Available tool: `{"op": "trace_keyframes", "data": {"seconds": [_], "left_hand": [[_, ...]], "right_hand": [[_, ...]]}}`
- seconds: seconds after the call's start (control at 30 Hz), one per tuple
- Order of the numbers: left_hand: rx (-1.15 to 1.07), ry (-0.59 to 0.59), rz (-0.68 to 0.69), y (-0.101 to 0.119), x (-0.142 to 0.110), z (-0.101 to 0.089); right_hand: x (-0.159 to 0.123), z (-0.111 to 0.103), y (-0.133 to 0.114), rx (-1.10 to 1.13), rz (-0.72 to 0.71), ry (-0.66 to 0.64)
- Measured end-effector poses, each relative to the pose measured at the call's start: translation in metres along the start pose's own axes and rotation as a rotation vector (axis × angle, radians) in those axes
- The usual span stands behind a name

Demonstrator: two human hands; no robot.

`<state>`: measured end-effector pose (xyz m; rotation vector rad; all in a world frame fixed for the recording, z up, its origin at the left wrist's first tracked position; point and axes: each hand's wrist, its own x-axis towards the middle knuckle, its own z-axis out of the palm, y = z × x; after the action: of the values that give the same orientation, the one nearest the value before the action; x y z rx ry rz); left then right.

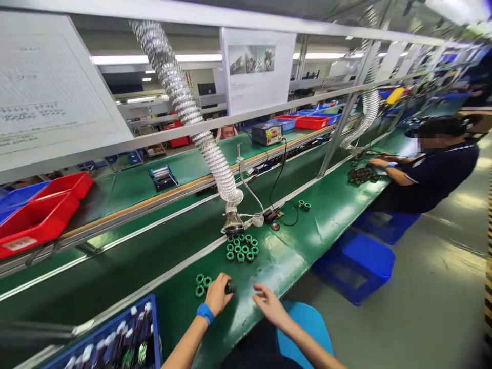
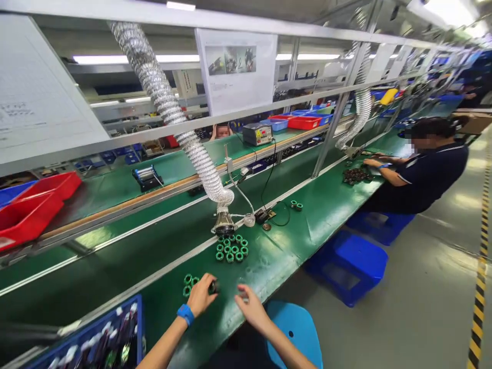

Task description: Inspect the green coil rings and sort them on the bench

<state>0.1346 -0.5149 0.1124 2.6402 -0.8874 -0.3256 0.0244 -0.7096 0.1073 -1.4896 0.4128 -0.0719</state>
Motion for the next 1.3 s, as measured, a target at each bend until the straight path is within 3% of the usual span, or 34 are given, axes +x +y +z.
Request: {"op": "trace_keyframes", "data": {"seconds": [0.13, 0.23, 0.4, 0.53, 1.0, 1.13, 1.3], "left_hand": [[-0.344, 0.213, 0.158, 0.057, -0.005, -0.026], [-0.475, 0.299, 0.182, 0.079, -0.006, -0.05], [-0.678, 0.347, 0.216, 0.081, -0.015, -0.077], [-0.652, 0.323, 0.275, 0.076, -0.019, -0.088], [-0.469, 0.551, 0.386, 0.078, -0.008, -0.078], [-0.292, 0.628, 0.292, 0.085, -0.007, -0.068], [-0.19, 0.791, 0.248, 0.1, -0.005, -0.055]], "right_hand": [[0.014, 0.008, -0.023, 0.121, 0.019, -0.132], [0.015, 0.011, -0.037, 0.234, 0.025, -0.219], [0.004, 0.011, -0.062, 0.485, 0.04, -0.274], [-0.001, 0.01, -0.074, 0.593, 0.049, -0.381], [0.005, 0.001, -0.088, 0.471, 0.02, -0.407], [0.007, 0.003, -0.087, 0.381, 0.052, -0.337], [0.01, 0.012, -0.087, 0.158, -0.098, -0.192]]}}
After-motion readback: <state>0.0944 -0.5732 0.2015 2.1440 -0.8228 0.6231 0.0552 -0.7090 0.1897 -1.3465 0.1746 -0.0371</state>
